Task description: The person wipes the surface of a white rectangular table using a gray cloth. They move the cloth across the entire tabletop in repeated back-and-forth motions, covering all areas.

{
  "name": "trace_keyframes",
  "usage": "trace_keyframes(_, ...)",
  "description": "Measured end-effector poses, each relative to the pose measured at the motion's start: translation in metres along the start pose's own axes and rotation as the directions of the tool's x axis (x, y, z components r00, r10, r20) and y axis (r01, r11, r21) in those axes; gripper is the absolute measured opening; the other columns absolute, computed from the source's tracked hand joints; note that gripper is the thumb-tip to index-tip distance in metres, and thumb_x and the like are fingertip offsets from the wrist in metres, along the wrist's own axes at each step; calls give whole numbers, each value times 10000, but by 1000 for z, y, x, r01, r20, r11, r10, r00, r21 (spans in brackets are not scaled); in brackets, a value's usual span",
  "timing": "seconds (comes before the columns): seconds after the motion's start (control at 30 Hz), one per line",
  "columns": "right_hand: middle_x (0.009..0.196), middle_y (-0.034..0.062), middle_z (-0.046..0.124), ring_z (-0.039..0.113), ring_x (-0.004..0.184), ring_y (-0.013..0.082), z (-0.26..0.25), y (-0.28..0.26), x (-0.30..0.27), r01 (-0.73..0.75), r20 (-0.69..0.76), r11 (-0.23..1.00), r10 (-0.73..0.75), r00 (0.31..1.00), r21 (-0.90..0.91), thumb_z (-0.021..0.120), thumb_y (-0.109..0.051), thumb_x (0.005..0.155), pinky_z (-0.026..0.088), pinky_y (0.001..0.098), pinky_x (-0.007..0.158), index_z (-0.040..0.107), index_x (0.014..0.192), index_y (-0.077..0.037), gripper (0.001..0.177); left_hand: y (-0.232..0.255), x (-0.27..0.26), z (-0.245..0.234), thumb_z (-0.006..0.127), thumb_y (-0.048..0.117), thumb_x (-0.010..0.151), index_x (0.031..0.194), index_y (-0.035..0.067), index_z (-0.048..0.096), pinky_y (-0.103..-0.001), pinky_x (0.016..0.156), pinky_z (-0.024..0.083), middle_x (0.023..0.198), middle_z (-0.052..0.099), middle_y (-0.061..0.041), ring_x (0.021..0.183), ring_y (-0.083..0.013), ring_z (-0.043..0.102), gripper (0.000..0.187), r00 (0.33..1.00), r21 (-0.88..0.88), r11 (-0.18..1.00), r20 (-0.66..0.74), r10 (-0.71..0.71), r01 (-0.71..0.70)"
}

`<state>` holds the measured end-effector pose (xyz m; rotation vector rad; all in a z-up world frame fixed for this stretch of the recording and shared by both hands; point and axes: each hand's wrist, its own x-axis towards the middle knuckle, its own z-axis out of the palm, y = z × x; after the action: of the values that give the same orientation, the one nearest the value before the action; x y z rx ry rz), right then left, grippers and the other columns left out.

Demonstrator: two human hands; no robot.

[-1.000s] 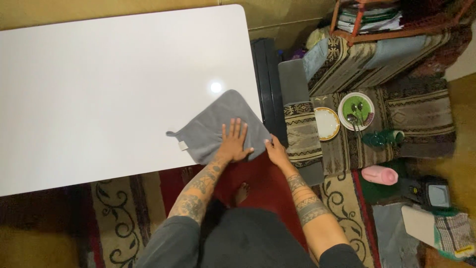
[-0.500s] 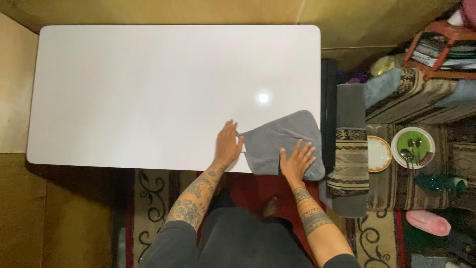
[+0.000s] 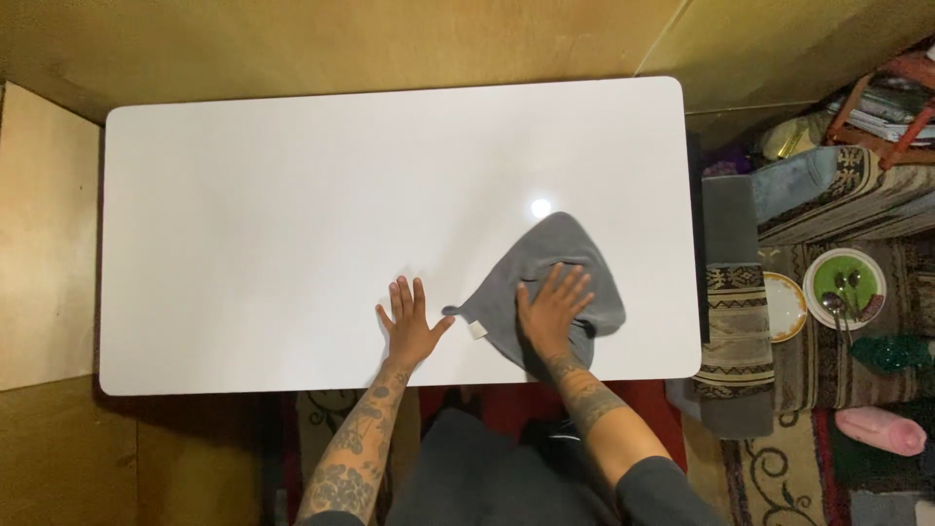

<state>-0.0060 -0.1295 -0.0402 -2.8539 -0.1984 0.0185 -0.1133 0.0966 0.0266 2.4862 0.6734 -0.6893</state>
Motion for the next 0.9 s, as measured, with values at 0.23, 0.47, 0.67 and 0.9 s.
trace_keyframes(0.23, 1625, 327, 222, 123, 1526, 508, -10, -24, 24, 399, 158, 908, -416, 896, 127, 484, -592, 998, 35, 682, 1184, 357, 1569, -60, 791, 1, -3, -5, 477, 702, 962, 1643, 147, -58, -675, 1180, -137, 1696, -178, -181, 1561, -341, -183, 1029, 999, -8, 1000, 48, -5, 6)
trace_keyframes(0.47, 1636, 63, 349, 266, 1525, 274, -5, 37, 80, 695, 92, 714, -700, 708, 84, 464, -670, 957, 125, 531, 1239, 407, 1562, -271, 726, 4, 1, 1, 385, 767, 957, 1641, 156, -78, -658, 1180, -154, 1694, -199, -172, 1554, -340, -209, 1028, 997, 60, 996, 50, -61, 58)
trace_keyframes(0.67, 1621, 53, 385, 303, 1512, 266, -26, 82, 122, 687, 132, 723, -690, 712, 70, 517, -636, 939, 161, 522, 1238, 409, 1560, -288, 720, 14, -4, -5, 419, 734, 957, 1645, 144, -57, -643, 1194, -132, 1700, -162, -182, 1564, -341, -181, 1024, 992, 55, 992, 29, -119, 118)
trace_keyframes(0.9, 1635, 62, 368, 285, 1521, 273, -42, 136, 157, 610, 97, 790, -612, 785, 52, 553, -604, 942, 142, 525, 1244, 409, 1566, -276, 719, 12, 9, 21, 510, 692, 892, 1646, 165, -49, -638, 1197, -129, 1707, -162, -149, 1567, -309, -194, 1076, 973, 45, 974, -64, -220, 223)
